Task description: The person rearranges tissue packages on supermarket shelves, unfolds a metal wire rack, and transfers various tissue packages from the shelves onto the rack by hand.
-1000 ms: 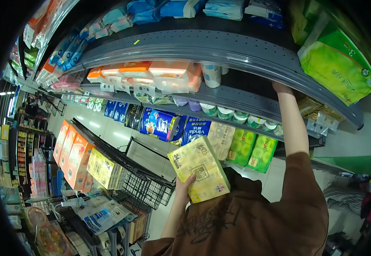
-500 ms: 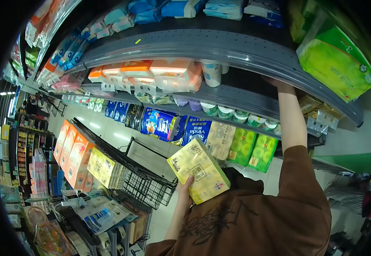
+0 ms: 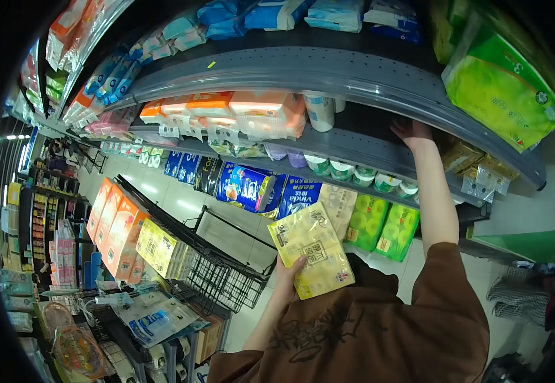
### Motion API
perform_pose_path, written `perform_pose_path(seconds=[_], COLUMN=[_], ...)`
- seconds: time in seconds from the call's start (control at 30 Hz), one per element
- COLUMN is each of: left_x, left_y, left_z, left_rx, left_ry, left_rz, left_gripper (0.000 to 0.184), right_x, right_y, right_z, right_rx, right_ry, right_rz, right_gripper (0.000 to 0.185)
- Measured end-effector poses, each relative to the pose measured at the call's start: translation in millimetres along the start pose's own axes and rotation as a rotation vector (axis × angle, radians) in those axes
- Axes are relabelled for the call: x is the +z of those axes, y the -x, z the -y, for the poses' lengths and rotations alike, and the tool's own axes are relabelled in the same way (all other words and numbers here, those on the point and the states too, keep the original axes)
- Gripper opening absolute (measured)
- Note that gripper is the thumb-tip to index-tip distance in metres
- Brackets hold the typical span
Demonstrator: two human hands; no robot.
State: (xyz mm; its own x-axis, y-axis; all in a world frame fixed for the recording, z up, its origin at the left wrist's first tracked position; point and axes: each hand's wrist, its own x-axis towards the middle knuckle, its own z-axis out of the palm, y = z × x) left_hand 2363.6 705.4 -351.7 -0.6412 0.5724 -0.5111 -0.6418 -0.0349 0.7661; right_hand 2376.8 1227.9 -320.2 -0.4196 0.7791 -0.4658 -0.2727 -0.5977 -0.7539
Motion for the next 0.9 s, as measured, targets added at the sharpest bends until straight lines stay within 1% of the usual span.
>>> perform_pose_path(seconds=[0.07,0.1,0.2,0.23,0.33,0.43,0.53,0.6,0.67,0.7,0.8,0.87,0.9], left_x=[0,1,0,-2,-7,-4,-4,-7,-5,-3,-5,-3,-1], left_y=[3,2,-1,-1,-4,-2,-3,-6,-9,-9,-16,-23,-27], left_z=[-1,-1,0,1,2,3,3,7,7,5,7,7,6], left_rx=[-0.021,-0.016,-0.016,-0.023,-0.052,-0.016,-0.002,-0.001,0.012,0.019,0.012,0.001,-0.005], left_ry=[0.004,0.014,0.021,0.019,0.047,-0.01,-0.016,-0.008,0.004,0.006,-0.013,-0.016,-0.009], left_rz=[-0.021,-0.031,-0.026,-0.021,0.001,-0.029,-0.024,-0.032,-0.038,-0.038,-0.037,-0.037,-0.039], left_gripper=[0.054,0.054,0.053,0.052,0.057,0.05,0.05,0.051,0.051,0.051,0.05,0.049,0.048], right_x=[-2,2,-4,-2,-2,7,16,7,-9,-17,-31,-33,-48], right_y=[-8,-8,-30,-23,-41,-36,-6,13,42,56,115,162,174], right_z=[2,9,8,5,-3,-7,-12,-25,-42,-50,-63,-66,-76], right_rx=[0.042,0.143,0.042,-0.066,-0.34,-0.389,-0.334,-0.272,-0.265,-0.254,-0.219,-0.205,-0.167], right_ry=[-0.034,-0.098,-0.068,-0.164,-0.156,-0.293,-0.33,-0.3,-0.29,-0.295,-0.236,-0.153,-0.131], right_rz=[0.026,0.005,0.234,0.237,0.309,0.303,0.024,-0.087,-0.046,-0.026,0.025,0.122,0.178], right_gripper=[0.066,0.068,0.063,0.055,0.045,0.034,0.03,0.025,0.01,0.008,0.016,0.02,0.019])
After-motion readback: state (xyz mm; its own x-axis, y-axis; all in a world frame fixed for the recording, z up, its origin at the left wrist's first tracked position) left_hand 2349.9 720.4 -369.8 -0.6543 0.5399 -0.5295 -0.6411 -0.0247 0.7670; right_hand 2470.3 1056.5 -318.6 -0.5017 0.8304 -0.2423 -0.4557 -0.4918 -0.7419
